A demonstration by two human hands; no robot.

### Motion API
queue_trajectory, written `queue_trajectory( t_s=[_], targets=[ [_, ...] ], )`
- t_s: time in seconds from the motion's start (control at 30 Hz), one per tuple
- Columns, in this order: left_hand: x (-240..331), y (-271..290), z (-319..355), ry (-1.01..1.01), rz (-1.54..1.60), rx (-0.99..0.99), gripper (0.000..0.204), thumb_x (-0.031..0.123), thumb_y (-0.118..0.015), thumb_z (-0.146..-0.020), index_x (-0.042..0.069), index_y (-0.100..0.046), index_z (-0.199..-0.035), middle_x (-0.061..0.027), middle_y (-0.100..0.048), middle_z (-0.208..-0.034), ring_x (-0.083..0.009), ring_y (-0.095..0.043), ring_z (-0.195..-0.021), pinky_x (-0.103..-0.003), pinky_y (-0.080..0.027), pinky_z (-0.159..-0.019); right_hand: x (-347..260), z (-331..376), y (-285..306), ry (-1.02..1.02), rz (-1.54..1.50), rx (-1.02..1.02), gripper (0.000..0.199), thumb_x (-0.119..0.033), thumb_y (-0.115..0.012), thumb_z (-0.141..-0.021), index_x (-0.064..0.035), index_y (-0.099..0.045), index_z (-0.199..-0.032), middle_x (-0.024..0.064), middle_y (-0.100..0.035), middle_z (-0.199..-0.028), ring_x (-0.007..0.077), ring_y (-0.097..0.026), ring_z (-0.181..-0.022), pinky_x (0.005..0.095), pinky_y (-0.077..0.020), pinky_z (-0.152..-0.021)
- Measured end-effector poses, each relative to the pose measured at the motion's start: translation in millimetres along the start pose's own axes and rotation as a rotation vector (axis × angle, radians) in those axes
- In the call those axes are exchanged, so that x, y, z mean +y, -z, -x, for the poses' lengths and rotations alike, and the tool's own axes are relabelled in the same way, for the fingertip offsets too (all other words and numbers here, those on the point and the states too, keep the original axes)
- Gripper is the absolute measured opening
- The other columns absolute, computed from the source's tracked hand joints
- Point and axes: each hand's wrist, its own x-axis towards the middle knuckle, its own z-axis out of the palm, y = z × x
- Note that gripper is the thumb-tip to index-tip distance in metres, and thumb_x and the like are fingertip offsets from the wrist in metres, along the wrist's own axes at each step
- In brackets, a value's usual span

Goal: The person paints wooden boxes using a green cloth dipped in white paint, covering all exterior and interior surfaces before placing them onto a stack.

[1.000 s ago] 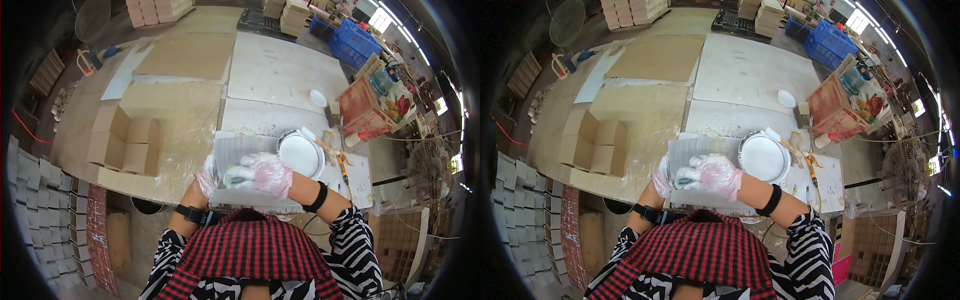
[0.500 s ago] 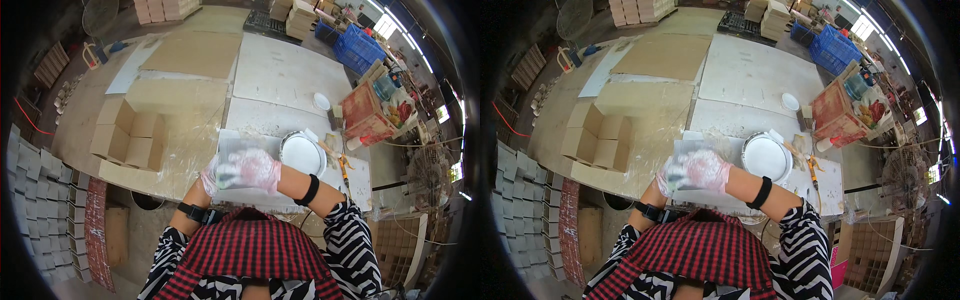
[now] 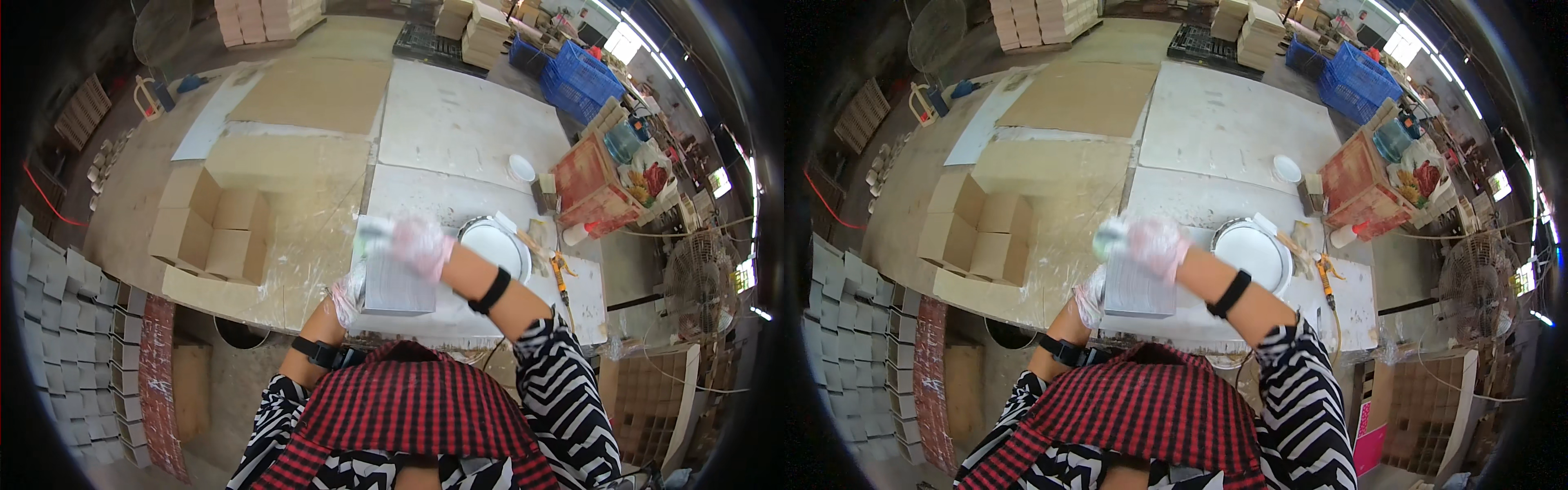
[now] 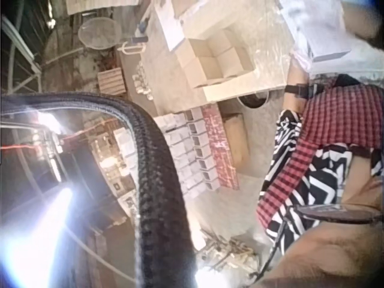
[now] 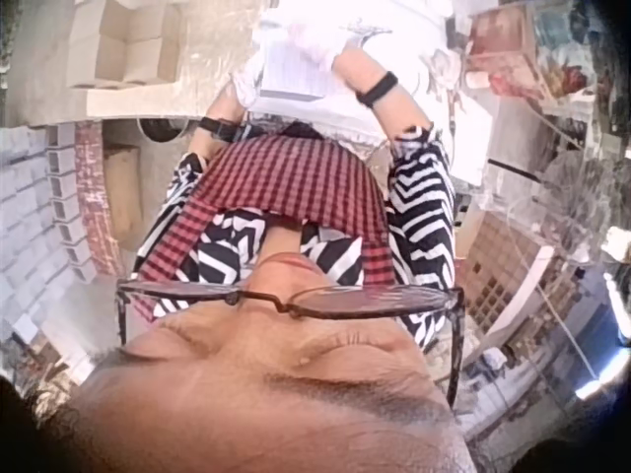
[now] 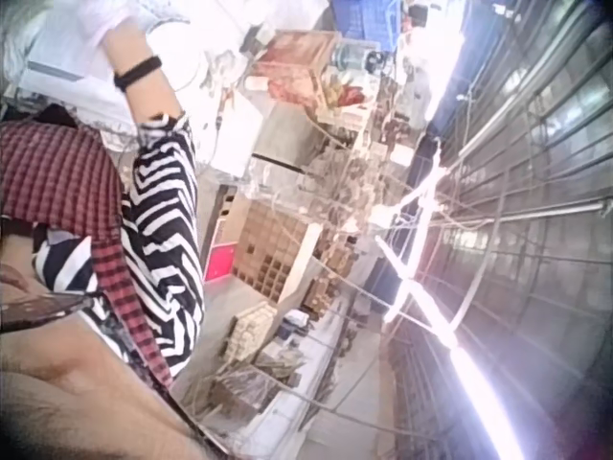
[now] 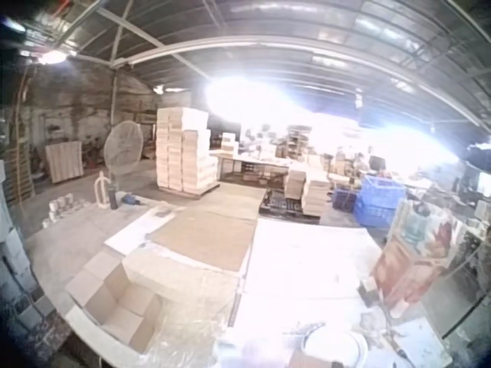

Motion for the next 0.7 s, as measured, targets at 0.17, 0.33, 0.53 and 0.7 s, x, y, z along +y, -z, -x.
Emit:
queue_trajectory(
  t_s=[0.17,0.33,0.53,0.7],
  targets=[
    [-3,12,2,0.019,-0.017,0.086,0.041,0.020,-0.055,-0.086,0.000,-0.049,-0.122,-0.0125,-0.057,-0.116,-0.0202,-0.058,-0.103,-0.034,-0.048,-0.088,29,1,50,-0.708,-0.517,0.193,0.042,-0.027,-0.058,-0.083,-0.0066,-0.051,-0.119,0.0109,-0.058,-0.111,0.0221,-0.056,-0.099,0.0331,-0.0451,-0.085],
    [2,-10,9,-0.198,-0.082,0.028,0.044,0.018,-0.058,-0.082,-0.001,-0.050,-0.121,-0.0129,-0.057,-0.116,-0.0221,-0.058,-0.103,-0.035,-0.048,-0.088,38,23,41,-0.786,-0.995,0.436,0.050,-0.027,-0.059,-0.086,-0.0033,-0.044,-0.128,0.0080,-0.054,-0.119,0.0183,-0.052,-0.104,0.0297,-0.0418,-0.088],
    [-11,-5,4,-0.140,0.114,0.055,0.049,0.015,-0.056,-0.080,0.000,-0.045,-0.125,-0.0144,-0.055,-0.118,-0.0255,-0.058,-0.103,-0.036,-0.048,-0.087,27,33,23,-0.821,-1.060,0.454,0.056,-0.028,-0.058,-0.087,-0.0025,-0.039,-0.133,0.0088,-0.051,-0.124,0.0172,-0.047,-0.111,0.0288,-0.0382,-0.093],
    [-16,-2,-4,-0.038,0.278,0.077,0.041,0.020,-0.049,-0.088,0.003,-0.046,-0.125,-0.0142,-0.057,-0.114,-0.0266,-0.056,-0.104,-0.040,-0.049,-0.087,38,50,4,-0.798,-1.034,0.381,0.056,-0.028,-0.057,-0.087,-0.0015,-0.039,-0.133,0.0109,-0.051,-0.123,0.0185,-0.049,-0.111,0.0291,-0.0393,-0.092]
  ],
)
